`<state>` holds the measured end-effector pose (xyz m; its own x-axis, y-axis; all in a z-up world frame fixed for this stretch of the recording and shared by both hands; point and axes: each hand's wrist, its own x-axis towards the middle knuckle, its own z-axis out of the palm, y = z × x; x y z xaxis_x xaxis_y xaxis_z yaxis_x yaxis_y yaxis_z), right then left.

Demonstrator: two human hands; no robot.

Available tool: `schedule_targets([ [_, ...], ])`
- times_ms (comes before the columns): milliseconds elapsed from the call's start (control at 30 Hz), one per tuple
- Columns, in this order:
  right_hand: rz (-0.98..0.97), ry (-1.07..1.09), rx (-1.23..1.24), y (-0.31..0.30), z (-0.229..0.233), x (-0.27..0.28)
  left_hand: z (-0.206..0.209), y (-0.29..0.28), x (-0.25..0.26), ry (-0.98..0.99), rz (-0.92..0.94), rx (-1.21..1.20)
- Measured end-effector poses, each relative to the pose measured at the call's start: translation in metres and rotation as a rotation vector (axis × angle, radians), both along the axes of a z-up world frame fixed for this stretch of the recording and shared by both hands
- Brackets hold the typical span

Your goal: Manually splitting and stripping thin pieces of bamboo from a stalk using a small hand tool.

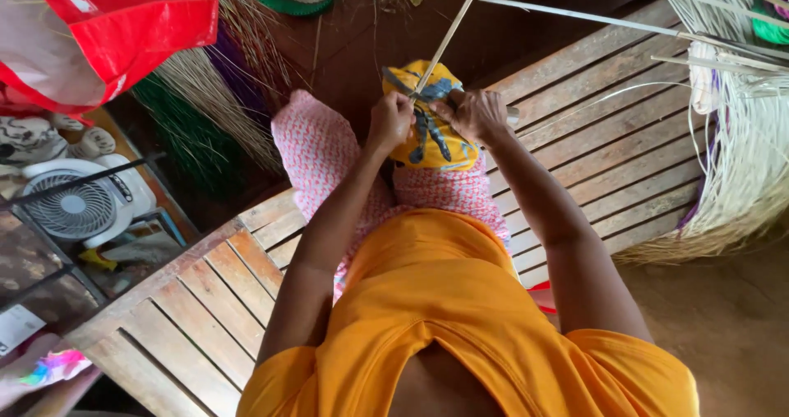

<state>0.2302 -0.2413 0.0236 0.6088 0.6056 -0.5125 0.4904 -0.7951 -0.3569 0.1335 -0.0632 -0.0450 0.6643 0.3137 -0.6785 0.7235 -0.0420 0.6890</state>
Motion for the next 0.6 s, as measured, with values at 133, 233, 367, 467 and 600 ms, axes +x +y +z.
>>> schedule_targets([
  [133, 0.008, 0.017, -0.069, 0.005, 0.011, 0.003, 0.009, 0.007, -0.029, 0.029, 0.006, -0.103],
  [233, 0.023, -0.025, -0.079, 0.008, 0.007, -0.004, -0.030, 0.014, -0.048, -0.014, -0.121, -0.020],
  [367, 0.012, -0.052, -0.041, 0.008, -0.003, -0.015, -0.014, 0.017, -0.052, 0.019, -0.186, 0.086],
  [467, 0.009, -0.086, -0.018, 0.004, -0.016, -0.022, -0.005, 0.017, -0.052, -0.005, -0.187, 0.133],
  [600, 0.005, -0.123, 0.044, -0.005, -0.019, -0.023, -0.024, 0.013, -0.033, -0.098, -0.155, 0.122],
])
